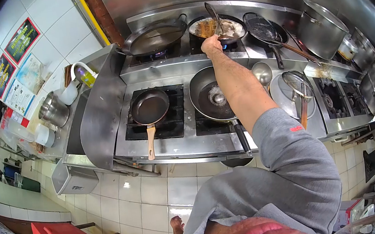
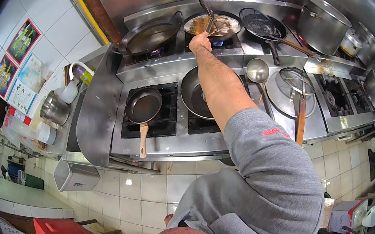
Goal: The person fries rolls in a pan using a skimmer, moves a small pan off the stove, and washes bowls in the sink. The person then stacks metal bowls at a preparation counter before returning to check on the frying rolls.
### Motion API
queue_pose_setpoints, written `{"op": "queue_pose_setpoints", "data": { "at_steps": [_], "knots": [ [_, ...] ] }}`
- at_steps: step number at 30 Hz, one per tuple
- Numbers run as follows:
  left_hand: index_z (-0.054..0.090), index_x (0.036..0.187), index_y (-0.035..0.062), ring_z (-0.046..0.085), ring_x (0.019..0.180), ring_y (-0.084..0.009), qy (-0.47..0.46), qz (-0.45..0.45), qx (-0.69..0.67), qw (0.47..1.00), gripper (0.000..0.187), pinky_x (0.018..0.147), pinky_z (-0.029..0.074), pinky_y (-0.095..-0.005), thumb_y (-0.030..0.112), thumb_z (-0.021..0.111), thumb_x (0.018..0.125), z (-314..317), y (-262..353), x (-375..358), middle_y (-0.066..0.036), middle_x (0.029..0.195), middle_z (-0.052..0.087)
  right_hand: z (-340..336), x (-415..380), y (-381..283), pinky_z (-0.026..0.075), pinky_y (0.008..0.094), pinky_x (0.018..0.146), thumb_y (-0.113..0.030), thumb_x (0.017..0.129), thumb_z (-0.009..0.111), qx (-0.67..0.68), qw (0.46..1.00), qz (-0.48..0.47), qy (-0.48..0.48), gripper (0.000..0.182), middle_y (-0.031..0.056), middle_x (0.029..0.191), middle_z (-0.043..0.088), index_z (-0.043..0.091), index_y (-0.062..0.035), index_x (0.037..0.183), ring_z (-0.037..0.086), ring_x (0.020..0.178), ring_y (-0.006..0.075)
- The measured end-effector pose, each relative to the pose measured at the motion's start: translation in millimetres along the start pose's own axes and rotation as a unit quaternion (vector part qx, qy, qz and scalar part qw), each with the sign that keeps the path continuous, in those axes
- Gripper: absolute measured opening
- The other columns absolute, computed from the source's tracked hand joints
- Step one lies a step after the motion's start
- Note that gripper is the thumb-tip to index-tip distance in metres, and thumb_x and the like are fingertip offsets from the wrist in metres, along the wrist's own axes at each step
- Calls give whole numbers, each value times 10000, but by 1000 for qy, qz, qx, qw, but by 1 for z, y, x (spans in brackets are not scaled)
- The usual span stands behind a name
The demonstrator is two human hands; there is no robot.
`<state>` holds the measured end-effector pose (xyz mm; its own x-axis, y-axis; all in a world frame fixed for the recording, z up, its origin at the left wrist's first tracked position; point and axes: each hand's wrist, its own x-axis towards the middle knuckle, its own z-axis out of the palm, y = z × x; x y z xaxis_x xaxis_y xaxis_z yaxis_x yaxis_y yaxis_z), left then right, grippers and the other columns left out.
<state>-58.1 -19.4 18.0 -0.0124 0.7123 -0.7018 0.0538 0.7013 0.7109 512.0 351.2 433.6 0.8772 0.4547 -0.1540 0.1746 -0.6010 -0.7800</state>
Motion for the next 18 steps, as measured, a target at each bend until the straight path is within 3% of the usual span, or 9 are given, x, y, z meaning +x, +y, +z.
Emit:
{"op": "queue_pose_setpoints", "data": {
  "at_steps": [6,7,8,9,14,15,17,18],
  "knots": [
    [470,614,176,421,539,-101,12,-42,-15,999,94,544,361,-325,221,514,684,-10,-23,-6,34,592,427,-6,-8,-4,408,343,807,-191,789,420,-68,996,-36,40,293,116,1043,518,419,-67,1055,500,978,238],
    [466,599,173,424,541,-96,-49,-8,207,977,121,553,370,-303,239,536,673,-19,-43,10,37,600,434,-7,-7,-6,408,343,807,-191,789,420,-69,996,-35,38,293,116,1043,518,419,-67,1055,500,978,238],
    [462,584,170,428,542,-91,-89,57,491,865,151,563,379,-280,257,557,661,-31,-70,29,39,607,441,-9,-6,-9,408,343,808,-192,787,425,-61,997,-37,34,298,119,1043,518,418,-65,1056,499,979,240],
    [458,569,167,432,544,-86,-101,131,661,732,182,572,388,-258,275,579,650,-36,-81,38,42,615,448,-10,-5,-9,408,343,808,-194,784,430,-52,997,-38,31,303,122,1044,517,416,-63,1057,499,980,241],
    [461,570,123,429,540,-93,-49,57,572,817,234,599,404,-284,303,590,646,-36,-84,42,30,583,441,6,16,-4,396,335,828,-166,762,462,5,1000,-25,18,339,152,1047,507,392,-56,1074,498,980,251],
    [462,570,112,428,539,-94,-35,39,547,836,248,605,408,-291,309,593,645,-35,-81,42,27,575,439,6,16,-6,431,341,771,-154,761,462,43,999,-24,18,339,157,1046,504,387,-48,1074,511,953,259],
    [462,576,106,412,521,-105,-34,-27,142,989,216,586,395,-353,273,551,680,-34,-69,26,16,555,417,4,14,-7,466,346,715,-141,760,462,81,996,-18,19,339,162,1045,500,382,-41,1074,523,927,268],
    [462,580,103,404,512,-110,-17,-54,-53,997,204,576,389,-384,255,530,697,-33,-59,14,11,546,406,-2,11,-10,480,345,579,-127,759,467,122,992,5,-6,346,154,1013,504,373,-68,1086,539,848,268]
  ]
}}
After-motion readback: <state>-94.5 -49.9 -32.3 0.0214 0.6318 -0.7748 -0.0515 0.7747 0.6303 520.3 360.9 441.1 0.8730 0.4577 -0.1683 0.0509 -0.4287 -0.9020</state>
